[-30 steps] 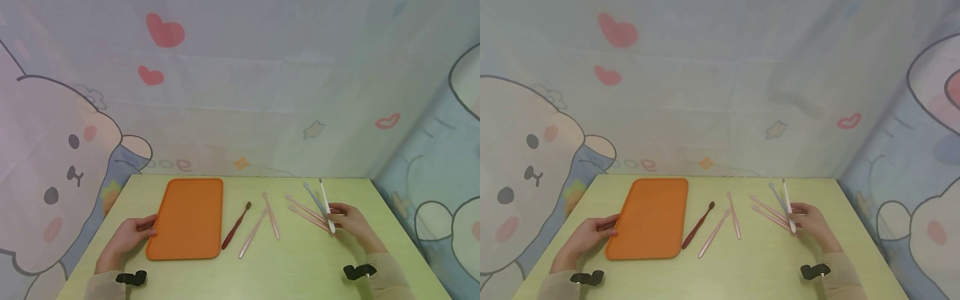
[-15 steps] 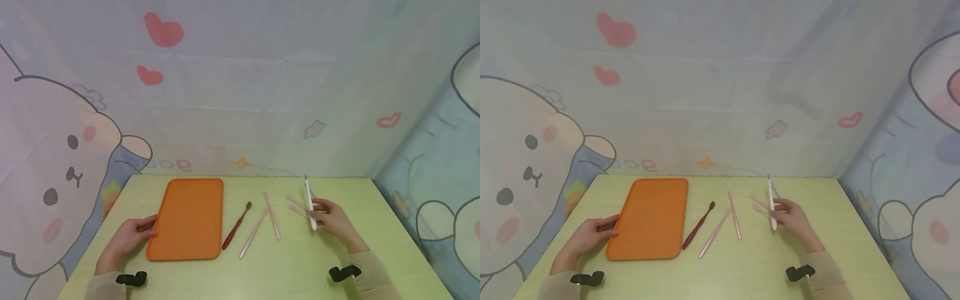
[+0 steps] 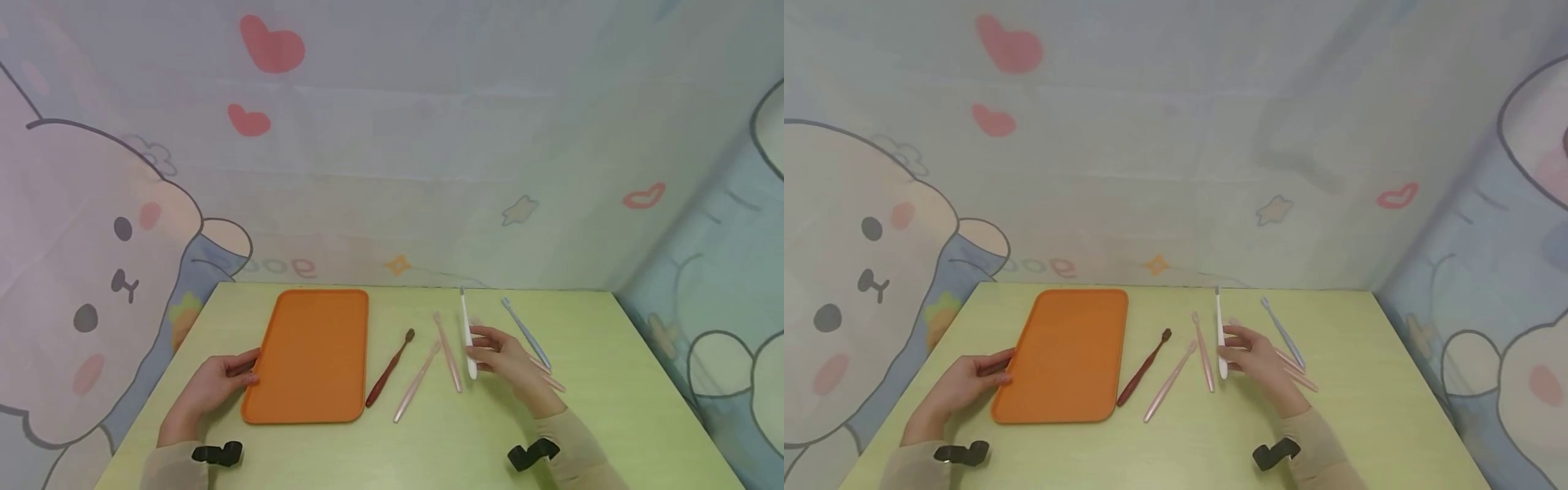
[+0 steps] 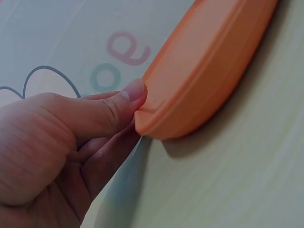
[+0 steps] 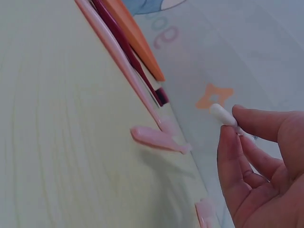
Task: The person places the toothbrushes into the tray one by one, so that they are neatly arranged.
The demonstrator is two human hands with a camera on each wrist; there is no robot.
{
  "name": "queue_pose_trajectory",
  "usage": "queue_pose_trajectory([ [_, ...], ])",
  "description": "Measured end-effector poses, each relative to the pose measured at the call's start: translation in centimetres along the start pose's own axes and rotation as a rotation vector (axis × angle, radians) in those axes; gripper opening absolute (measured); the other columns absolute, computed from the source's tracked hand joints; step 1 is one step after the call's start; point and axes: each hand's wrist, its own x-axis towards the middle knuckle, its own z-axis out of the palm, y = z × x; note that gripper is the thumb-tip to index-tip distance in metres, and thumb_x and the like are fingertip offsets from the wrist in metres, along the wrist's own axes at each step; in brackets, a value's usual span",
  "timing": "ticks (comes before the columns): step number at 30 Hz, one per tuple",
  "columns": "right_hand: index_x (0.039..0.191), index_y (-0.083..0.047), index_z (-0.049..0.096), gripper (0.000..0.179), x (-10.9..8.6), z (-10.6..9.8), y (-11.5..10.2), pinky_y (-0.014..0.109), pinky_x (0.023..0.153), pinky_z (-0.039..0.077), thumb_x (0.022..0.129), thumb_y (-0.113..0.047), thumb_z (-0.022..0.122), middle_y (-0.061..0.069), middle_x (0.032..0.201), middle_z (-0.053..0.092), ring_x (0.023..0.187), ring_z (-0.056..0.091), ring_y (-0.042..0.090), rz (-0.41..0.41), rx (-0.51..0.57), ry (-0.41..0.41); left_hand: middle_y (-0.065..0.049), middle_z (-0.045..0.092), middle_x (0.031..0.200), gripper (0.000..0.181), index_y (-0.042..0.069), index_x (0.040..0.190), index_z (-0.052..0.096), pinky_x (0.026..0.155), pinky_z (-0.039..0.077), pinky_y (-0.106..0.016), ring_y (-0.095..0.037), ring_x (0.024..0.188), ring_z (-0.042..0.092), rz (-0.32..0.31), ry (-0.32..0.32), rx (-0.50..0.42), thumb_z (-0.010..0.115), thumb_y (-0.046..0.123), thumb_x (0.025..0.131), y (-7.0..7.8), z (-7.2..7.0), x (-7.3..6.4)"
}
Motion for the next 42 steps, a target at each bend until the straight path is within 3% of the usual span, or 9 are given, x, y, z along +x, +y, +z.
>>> queue_pose_trajectory([
  [5,0.152,0.006,0.052,0.058,0.3,3.0,-0.2,0.029,0.084,0.061,0.101,-0.009,0.075,0.026,0.135,0.065,0.099,0.071,0.016,-0.011,0.022,-0.067,-0.021,0.066,0.142,0.058,-0.005,0.147,0.061,0.105,0.053,-0.044,-0.035,0.129,0.065,0.011,0.005,0.002,0.081,0.019,0.098,-0.1,-0.1,-0.1],
  [16,0.148,0.008,0.056,0.055,1.2,10.0,-1.4,0.036,0.085,0.063,0.099,-0.006,0.076,0.024,0.125,0.070,0.096,0.072,0.020,-0.035,0.053,-0.188,-0.017,0.066,0.142,0.058,-0.001,0.146,0.063,0.106,0.050,-0.026,-0.031,0.130,0.064,-0.004,0.025,-0.014,0.083,0.022,0.096,-0.6,0.1,0.2],
  [20,0.147,0.007,0.058,0.054,1.6,12.7,-2.1,0.040,0.086,0.063,0.098,-0.006,0.076,0.021,0.123,0.072,0.096,0.073,0.020,-0.034,0.042,-0.233,-0.018,0.065,0.144,0.058,-0.002,0.146,0.063,0.108,0.050,-0.031,-0.032,0.131,0.063,0.002,0.022,-0.025,0.083,0.020,0.096,-0.7,0.1,0.2],
  [25,0.148,0.006,0.057,0.052,1.7,15.8,-2.7,0.036,0.087,0.063,0.100,-0.005,0.073,0.018,0.122,0.072,0.096,0.072,0.018,-0.008,0.082,-0.306,-0.017,0.065,0.144,0.058,-0.001,0.146,0.064,0.108,0.050,-0.032,-0.032,0.133,0.061,0.003,0.024,-0.009,0.083,0.021,0.096,-0.8,0.1,0.3],
  [28,0.149,0.006,0.057,0.052,1.7,17.6,-2.8,0.032,0.086,0.062,0.100,-0.005,0.073,0.018,0.125,0.072,0.098,0.072,0.016,0.019,0.134,-0.332,-0.016,0.066,0.143,0.057,-0.001,0.145,0.065,0.110,0.049,-0.043,-0.034,0.134,0.060,0.001,0.031,-0.004,0.083,0.021,0.096,-0.9,0.1,0.3],
  [30,0.149,0.004,0.058,0.052,1.6,18.6,-2.9,0.031,0.085,0.061,0.100,-0.007,0.074,0.017,0.126,0.072,0.098,0.072,0.016,0.036,0.158,-0.335,-0.017,0.066,0.143,0.057,-0.001,0.145,0.065,0.110,0.047,-0.049,-0.035,0.133,0.061,0.008,0.031,0.006,0.083,0.022,0.096,-0.9,0.1,0.3],
  [42,0.144,0.003,0.064,0.049,2.1,23.2,-3.2,0.035,0.087,0.063,0.098,-0.004,0.077,0.017,0.126,0.072,0.101,0.073,0.020,0.088,0.303,-0.269,-0.016,0.065,0.144,0.060,0.001,0.147,0.063,0.111,0.047,-0.047,-0.035,0.136,0.059,-0.020,0.019,0.008,0.083,0.026,0.097,-0.5,0.1,0.3],
])
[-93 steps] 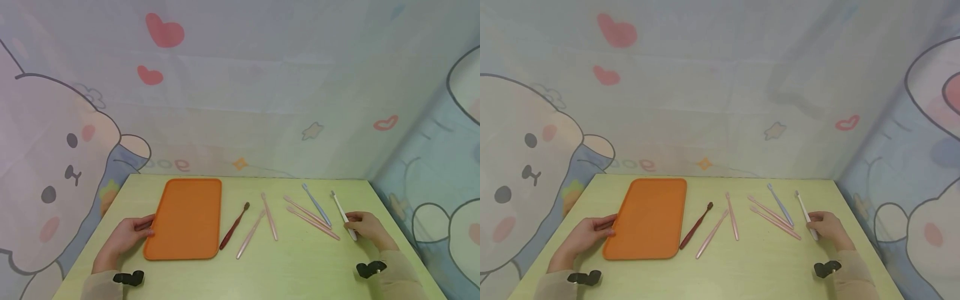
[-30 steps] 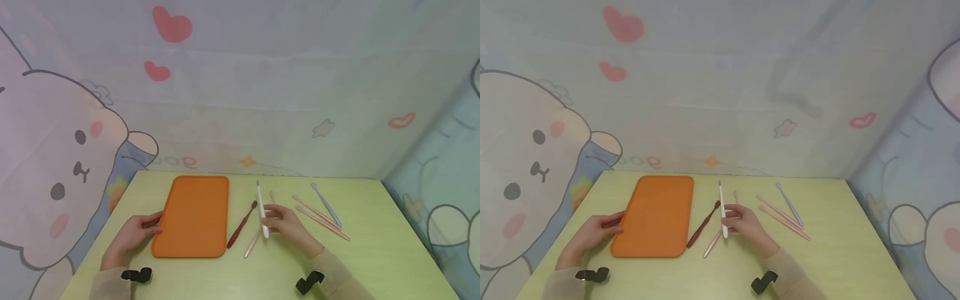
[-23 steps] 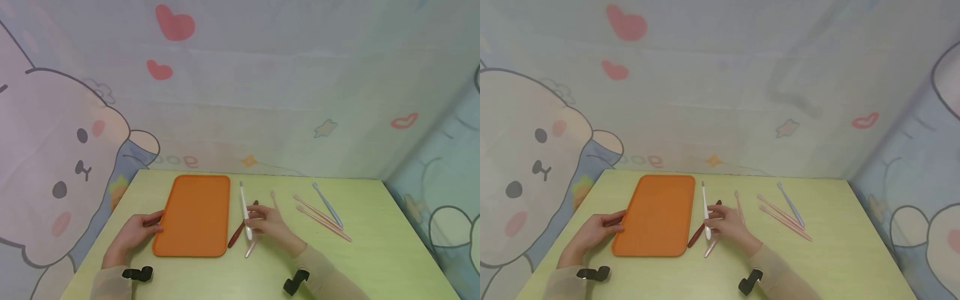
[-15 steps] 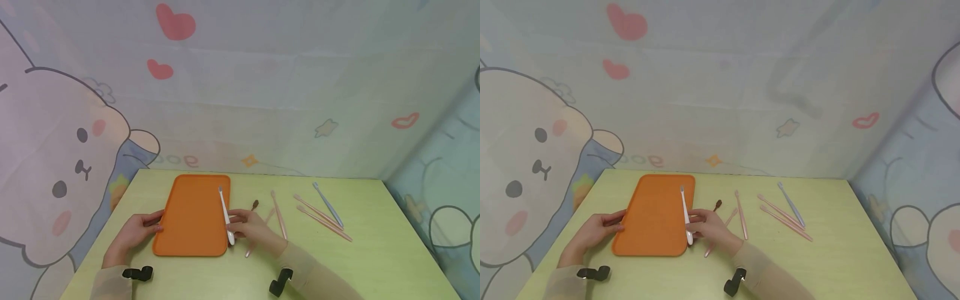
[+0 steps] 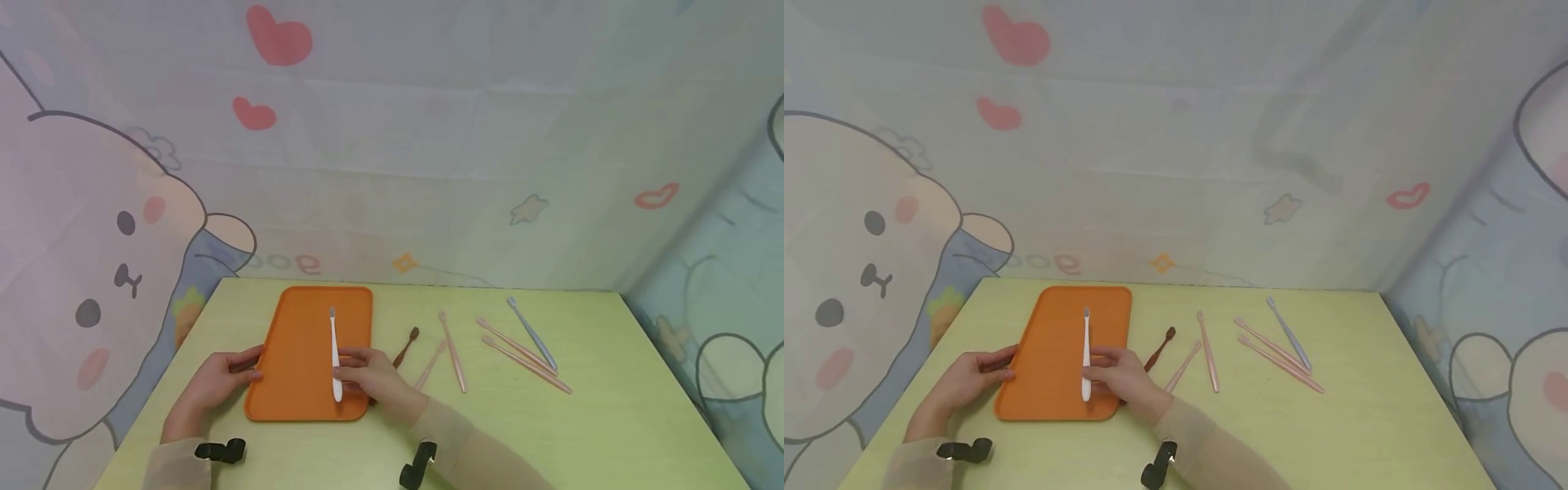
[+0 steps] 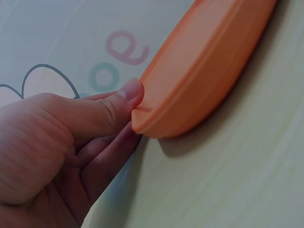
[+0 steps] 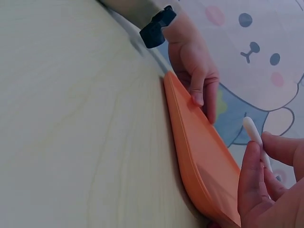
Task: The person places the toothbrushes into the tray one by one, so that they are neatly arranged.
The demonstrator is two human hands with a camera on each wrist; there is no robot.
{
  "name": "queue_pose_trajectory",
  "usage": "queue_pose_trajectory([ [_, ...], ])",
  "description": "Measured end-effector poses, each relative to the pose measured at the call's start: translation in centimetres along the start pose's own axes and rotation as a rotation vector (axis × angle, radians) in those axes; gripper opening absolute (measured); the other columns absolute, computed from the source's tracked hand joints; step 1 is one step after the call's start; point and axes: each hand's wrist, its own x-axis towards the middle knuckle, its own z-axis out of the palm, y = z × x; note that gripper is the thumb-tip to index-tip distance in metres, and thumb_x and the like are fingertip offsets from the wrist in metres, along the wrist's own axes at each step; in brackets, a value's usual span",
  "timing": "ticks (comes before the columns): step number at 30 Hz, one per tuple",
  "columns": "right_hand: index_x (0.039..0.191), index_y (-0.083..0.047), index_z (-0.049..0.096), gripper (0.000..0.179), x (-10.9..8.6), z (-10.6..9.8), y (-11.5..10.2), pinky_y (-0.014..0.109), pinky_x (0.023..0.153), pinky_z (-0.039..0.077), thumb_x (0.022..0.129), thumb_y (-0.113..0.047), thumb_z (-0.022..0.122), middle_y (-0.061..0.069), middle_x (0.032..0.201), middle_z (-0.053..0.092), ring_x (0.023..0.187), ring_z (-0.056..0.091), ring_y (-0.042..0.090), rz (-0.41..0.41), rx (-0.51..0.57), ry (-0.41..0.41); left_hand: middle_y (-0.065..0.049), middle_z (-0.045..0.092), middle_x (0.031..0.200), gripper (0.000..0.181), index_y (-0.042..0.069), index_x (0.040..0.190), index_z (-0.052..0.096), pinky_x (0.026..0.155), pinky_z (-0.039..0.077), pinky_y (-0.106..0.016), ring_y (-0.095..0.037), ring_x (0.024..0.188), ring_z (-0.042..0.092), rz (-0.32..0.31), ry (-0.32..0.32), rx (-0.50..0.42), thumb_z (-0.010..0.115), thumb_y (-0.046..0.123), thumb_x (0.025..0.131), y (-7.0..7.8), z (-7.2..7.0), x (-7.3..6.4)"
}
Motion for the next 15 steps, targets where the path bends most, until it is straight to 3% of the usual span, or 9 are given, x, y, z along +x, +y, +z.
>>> queue_pose_trajectory([
  [7,0.142,0.003,0.065,0.048,1.2,1.8,0.6,0.034,0.084,0.063,0.096,-0.001,0.078,0.015,0.120,0.075,0.097,0.074,0.020,-0.008,0.029,0.066,-0.013,0.066,0.144,0.059,0.002,0.147,0.064,0.104,0.043,-0.017,-0.031,0.135,0.058,0.013,0.008,-0.005,0.083,0.025,0.096,-0.2,0.1,-0.3],
  [15,0.143,0.003,0.065,0.049,2.5,4.2,0.8,0.032,0.084,0.063,0.095,-0.003,0.078,0.009,0.118,0.074,0.097,0.074,0.017,0.022,0.024,0.072,-0.015,0.065,0.145,0.059,0.002,0.148,0.063,0.108,0.046,-0.026,-0.032,0.136,0.058,0.011,0.007,-0.008,0.083,0.024,0.097,-0.1,0.0,-0.3],
])
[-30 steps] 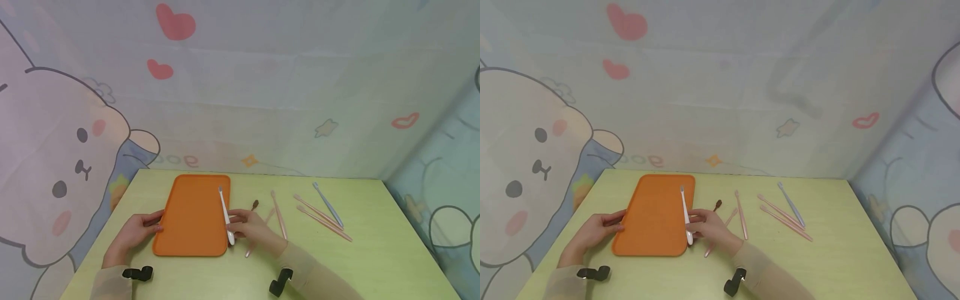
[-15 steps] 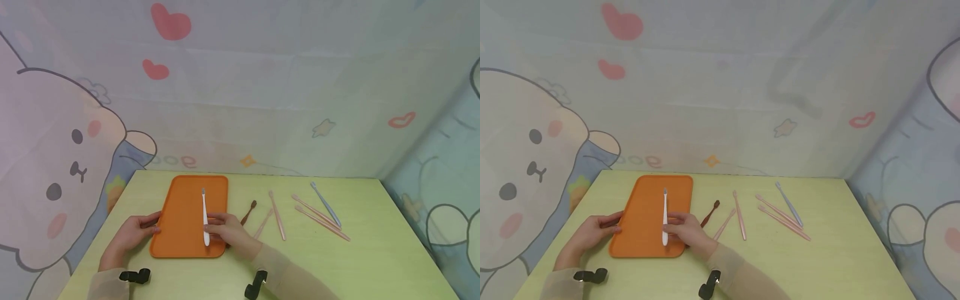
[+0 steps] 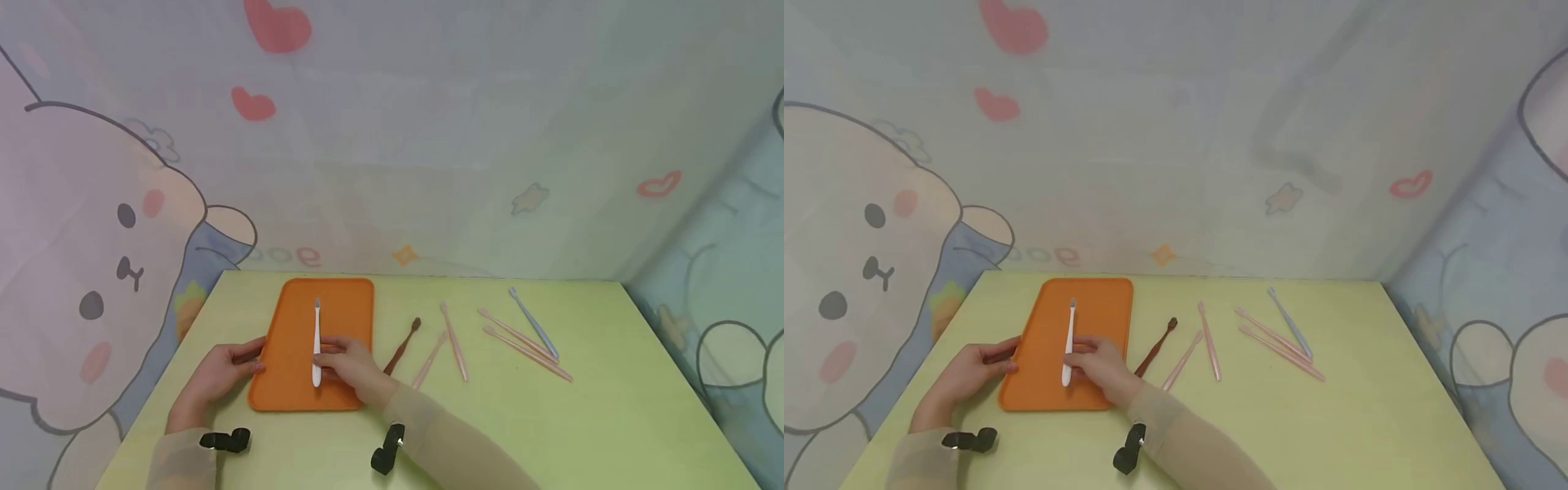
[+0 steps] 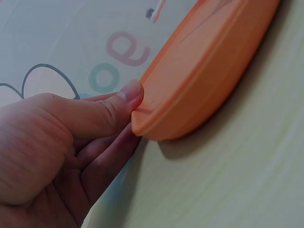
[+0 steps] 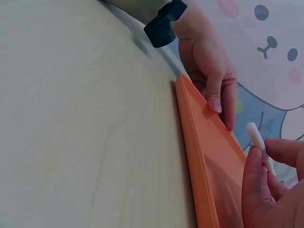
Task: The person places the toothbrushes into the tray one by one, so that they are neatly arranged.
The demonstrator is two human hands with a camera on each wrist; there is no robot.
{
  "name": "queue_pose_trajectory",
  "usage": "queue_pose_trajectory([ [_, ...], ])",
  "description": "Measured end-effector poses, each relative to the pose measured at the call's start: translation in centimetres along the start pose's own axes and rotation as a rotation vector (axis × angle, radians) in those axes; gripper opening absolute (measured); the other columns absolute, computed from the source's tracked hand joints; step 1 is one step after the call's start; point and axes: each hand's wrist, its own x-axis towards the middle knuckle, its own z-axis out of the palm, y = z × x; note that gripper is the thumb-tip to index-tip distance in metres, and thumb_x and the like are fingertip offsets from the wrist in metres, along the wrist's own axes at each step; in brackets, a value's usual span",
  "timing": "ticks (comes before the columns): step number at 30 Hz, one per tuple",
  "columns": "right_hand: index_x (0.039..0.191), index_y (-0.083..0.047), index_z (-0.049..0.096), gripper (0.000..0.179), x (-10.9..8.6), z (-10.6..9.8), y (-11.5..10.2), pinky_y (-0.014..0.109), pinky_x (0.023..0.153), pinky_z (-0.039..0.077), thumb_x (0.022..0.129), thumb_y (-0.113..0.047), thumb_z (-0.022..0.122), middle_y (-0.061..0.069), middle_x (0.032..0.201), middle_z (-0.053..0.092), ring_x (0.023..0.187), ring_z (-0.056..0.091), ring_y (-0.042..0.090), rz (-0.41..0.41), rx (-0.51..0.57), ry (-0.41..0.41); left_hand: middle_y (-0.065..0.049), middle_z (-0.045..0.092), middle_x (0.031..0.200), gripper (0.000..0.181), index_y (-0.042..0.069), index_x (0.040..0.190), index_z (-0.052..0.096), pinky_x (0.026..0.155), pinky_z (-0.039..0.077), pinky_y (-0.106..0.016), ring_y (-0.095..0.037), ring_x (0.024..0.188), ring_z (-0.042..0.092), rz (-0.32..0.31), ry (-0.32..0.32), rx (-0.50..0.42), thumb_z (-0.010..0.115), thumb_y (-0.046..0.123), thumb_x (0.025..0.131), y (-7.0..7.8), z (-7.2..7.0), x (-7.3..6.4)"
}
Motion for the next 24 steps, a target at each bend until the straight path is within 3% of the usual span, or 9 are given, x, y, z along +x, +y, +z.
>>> queue_pose_trajectory([
  [2,0.141,0.003,0.066,0.048,0.3,0.8,-0.2,0.032,0.083,0.063,0.095,-0.003,0.078,0.008,0.116,0.075,0.097,0.074,0.017,0.001,-0.005,0.003,-0.014,0.065,0.144,0.058,0.003,0.148,0.063,0.106,0.043,-0.019,-0.033,0.137,0.057,-0.004,0.008,-0.005,0.082,0.024,0.097,0.3,-0.1,0.0],
  [6,0.137,0.002,0.069,0.044,0.6,2.8,-0.3,0.032,0.080,0.063,0.094,-0.001,0.078,0.007,0.111,0.075,0.091,0.073,0.016,0.015,-0.023,0.030,-0.016,0.066,0.144,0.056,0.004,0.149,0.063,0.110,0.045,-0.034,-0.035,0.136,0.058,-0.012,0.015,0.008,0.080,0.025,0.100,0.5,-0.2,-0.1],
  [9,0.134,0.002,0.070,0.041,0.7,4.5,-0.1,0.032,0.079,0.063,0.094,0.000,0.078,0.006,0.108,0.074,0.088,0.073,0.016,0.021,-0.032,0.050,-0.017,0.066,0.143,0.055,0.005,0.150,0.062,0.114,0.042,-0.054,-0.037,0.136,0.058,-0.030,0.017,0.021,0.078,0.024,0.101,0.3,-0.3,-0.3],
  [13,0.130,0.003,0.071,0.037,1.0,6.1,0.2,0.033,0.078,0.064,0.094,0.002,0.079,0.005,0.103,0.074,0.086,0.072,0.015,0.025,-0.021,0.093,-0.018,0.065,0.144,0.053,0.004,0.150,0.062,0.114,0.041,-0.057,-0.038,0.137,0.057,-0.022,0.011,0.009,0.076,0.022,0.102,0.2,-0.2,-0.5],
  [19,0.129,0.004,0.071,0.036,1.3,7.0,0.5,0.034,0.078,0.064,0.094,0.002,0.080,0.004,0.100,0.073,0.085,0.072,0.015,0.025,-0.030,0.126,-0.016,0.066,0.143,0.052,0.005,0.149,0.063,0.112,0.045,-0.046,-0.036,0.136,0.058,-0.027,0.017,0.004,0.076,0.021,0.102,0.3,-0.2,-0.6],
  [24,0.124,0.002,0.074,0.032,1.5,7.4,0.7,0.032,0.077,0.064,0.093,0.001,0.082,0.003,0.095,0.073,0.082,0.071,0.015,0.021,-0.068,0.170,-0.016,0.066,0.142,0.052,0.004,0.148,0.063,0.104,0.044,-0.022,-0.035,0.136,0.058,-0.018,0.019,-0.012,0.077,0.021,0.101,0.2,-0.2,-0.8],
])
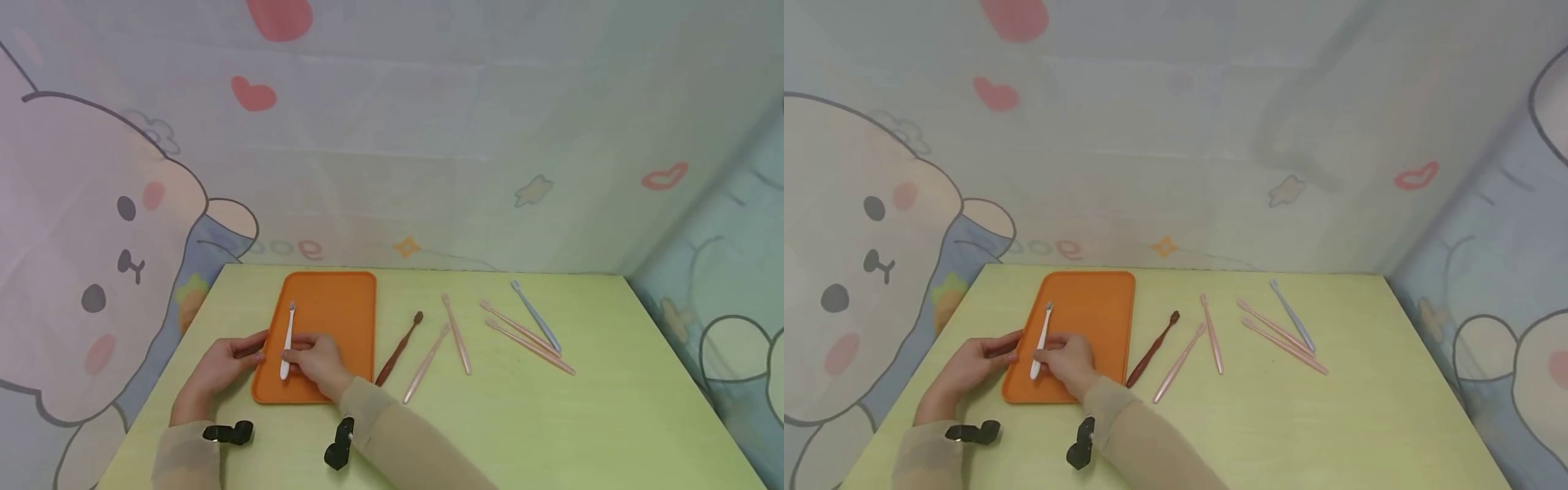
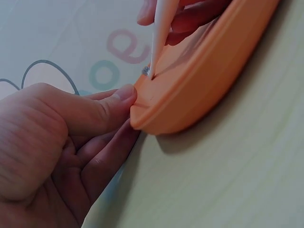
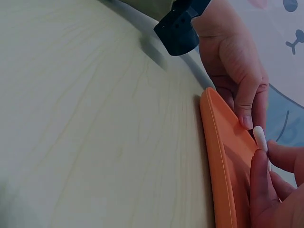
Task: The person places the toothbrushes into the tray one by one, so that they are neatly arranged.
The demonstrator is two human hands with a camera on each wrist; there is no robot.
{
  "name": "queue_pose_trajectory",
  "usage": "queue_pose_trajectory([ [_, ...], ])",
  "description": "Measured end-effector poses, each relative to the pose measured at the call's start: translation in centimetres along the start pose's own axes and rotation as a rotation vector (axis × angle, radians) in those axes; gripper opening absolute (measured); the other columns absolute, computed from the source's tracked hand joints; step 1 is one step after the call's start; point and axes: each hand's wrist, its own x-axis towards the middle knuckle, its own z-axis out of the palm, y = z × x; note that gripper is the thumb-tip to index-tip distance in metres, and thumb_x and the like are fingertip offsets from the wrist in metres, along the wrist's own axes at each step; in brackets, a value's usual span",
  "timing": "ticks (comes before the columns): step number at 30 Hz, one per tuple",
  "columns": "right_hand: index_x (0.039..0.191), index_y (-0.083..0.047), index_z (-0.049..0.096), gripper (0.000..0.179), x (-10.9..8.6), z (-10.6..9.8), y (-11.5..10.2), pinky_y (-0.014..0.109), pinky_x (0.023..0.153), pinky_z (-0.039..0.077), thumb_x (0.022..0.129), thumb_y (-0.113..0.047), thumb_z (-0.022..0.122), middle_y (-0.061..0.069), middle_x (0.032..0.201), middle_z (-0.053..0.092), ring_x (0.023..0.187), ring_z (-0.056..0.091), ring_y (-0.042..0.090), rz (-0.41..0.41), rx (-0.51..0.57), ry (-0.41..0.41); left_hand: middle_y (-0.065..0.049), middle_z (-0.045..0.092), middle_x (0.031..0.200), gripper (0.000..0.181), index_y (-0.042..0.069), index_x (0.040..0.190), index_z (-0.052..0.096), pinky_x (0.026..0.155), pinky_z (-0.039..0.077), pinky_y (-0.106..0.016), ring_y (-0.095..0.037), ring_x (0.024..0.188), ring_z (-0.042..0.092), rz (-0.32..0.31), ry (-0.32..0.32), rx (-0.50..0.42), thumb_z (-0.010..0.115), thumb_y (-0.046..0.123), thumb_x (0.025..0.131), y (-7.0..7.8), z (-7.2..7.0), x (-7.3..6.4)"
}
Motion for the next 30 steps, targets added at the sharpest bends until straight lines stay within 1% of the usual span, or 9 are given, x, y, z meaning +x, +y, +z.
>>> queue_pose_trajectory([
  [3,0.119,0.001,0.077,0.029,0.3,0.4,-0.1,0.031,0.074,0.063,0.091,0.000,0.083,0.001,0.092,0.073,0.079,0.070,0.013,-0.005,-0.027,0.020,-0.016,0.066,0.142,0.052,0.004,0.148,0.063,0.101,0.042,-0.018,-0.034,0.136,0.058,0.000,-0.001,0.003,0.077,0.021,0.101,-0.1,-0.2,0.1],
  [7,0.116,-0.002,0.078,0.027,0.5,1.0,-0.4,0.028,0.071,0.062,0.091,-0.001,0.084,-0.001,0.088,0.072,0.075,0.069,0.012,-0.008,-0.071,0.043,-0.016,0.067,0.142,0.052,0.005,0.149,0.063,0.107,0.045,-0.027,-0.034,0.136,0.058,-0.007,-0.002,0.005,0.077,0.023,0.102,-0.1,-0.4,0.3],
  [9,0.116,-0.001,0.078,0.027,0.6,1.2,-0.5,0.028,0.069,0.062,0.090,-0.001,0.085,-0.002,0.087,0.071,0.073,0.069,0.012,-0.014,-0.094,0.053,-0.016,0.067,0.141,0.052,0.006,0.149,0.063,0.107,0.045,-0.028,-0.034,0.136,0.058,-0.011,-0.001,0.001,0.077,0.023,0.102,-0.1,-0.4,0.2],
  [14,0.112,0.001,0.077,0.026,0.5,1.8,-0.5,0.029,0.066,0.063,0.088,0.003,0.086,-0.001,0.083,0.070,0.069,0.069,0.013,-0.034,-0.130,0.070,-0.016,0.068,0.140,0.051,0.005,0.148,0.064,0.100,0.043,-0.017,-0.034,0.135,0.058,-0.009,-0.003,-0.019,0.078,0.022,0.101,0.0,-0.2,0.0],
  [16,0.110,0.000,0.077,0.024,0.5,2.0,-0.4,0.029,0.065,0.063,0.087,0.004,0.086,-0.001,0.082,0.069,0.068,0.069,0.013,-0.033,-0.150,0.078,-0.017,0.068,0.139,0.051,0.005,0.148,0.064,0.100,0.042,-0.017,-0.034,0.135,0.059,-0.006,-0.006,-0.027,0.078,0.021,0.101,0.1,-0.1,-0.1],
  [21,0.108,0.000,0.077,0.025,0.8,2.3,-0.3,0.032,0.065,0.063,0.085,0.006,0.087,0.000,0.080,0.067,0.067,0.069,0.016,-0.027,-0.199,0.093,-0.018,0.069,0.139,0.051,0.005,0.148,0.064,0.106,0.045,-0.028,-0.034,0.135,0.060,-0.009,-0.006,-0.025,0.077,0.020,0.101,0.3,0.0,-0.2],
  [24,0.107,0.001,0.077,0.026,1.1,2.4,-0.3,0.033,0.065,0.063,0.084,0.008,0.087,0.000,0.078,0.066,0.067,0.068,0.016,-0.026,-0.219,0.094,-0.017,0.069,0.139,0.051,0.004,0.148,0.064,0.111,0.046,-0.040,-0.034,0.135,0.060,-0.015,0.000,-0.024,0.077,0.019,0.101,0.3,0.0,-0.2],
  [28,0.104,0.001,0.078,0.025,1.1,2.4,-0.4,0.029,0.061,0.061,0.082,0.006,0.089,-0.003,0.074,0.065,0.061,0.065,0.012,-0.050,-0.298,0.095,-0.018,0.068,0.140,0.050,0.003,0.148,0.064,0.114,0.043,-0.055,-0.036,0.136,0.059,-0.019,0.002,-0.032,0.076,0.018,0.102,0.3,0.0,-0.2],
  [30,0.101,-0.001,0.078,0.023,1.1,2.4,-0.5,0.025,0.058,0.058,0.082,0.004,0.090,-0.004,0.071,0.064,0.058,0.063,0.010,-0.068,-0.358,0.093,-0.018,0.067,0.141,0.050,0.003,0.148,0.063,0.114,0.043,-0.054,-0.036,0.136,0.059,-0.022,0.001,-0.037,0.076,0.018,0.102,0.3,0.0,-0.3],
])
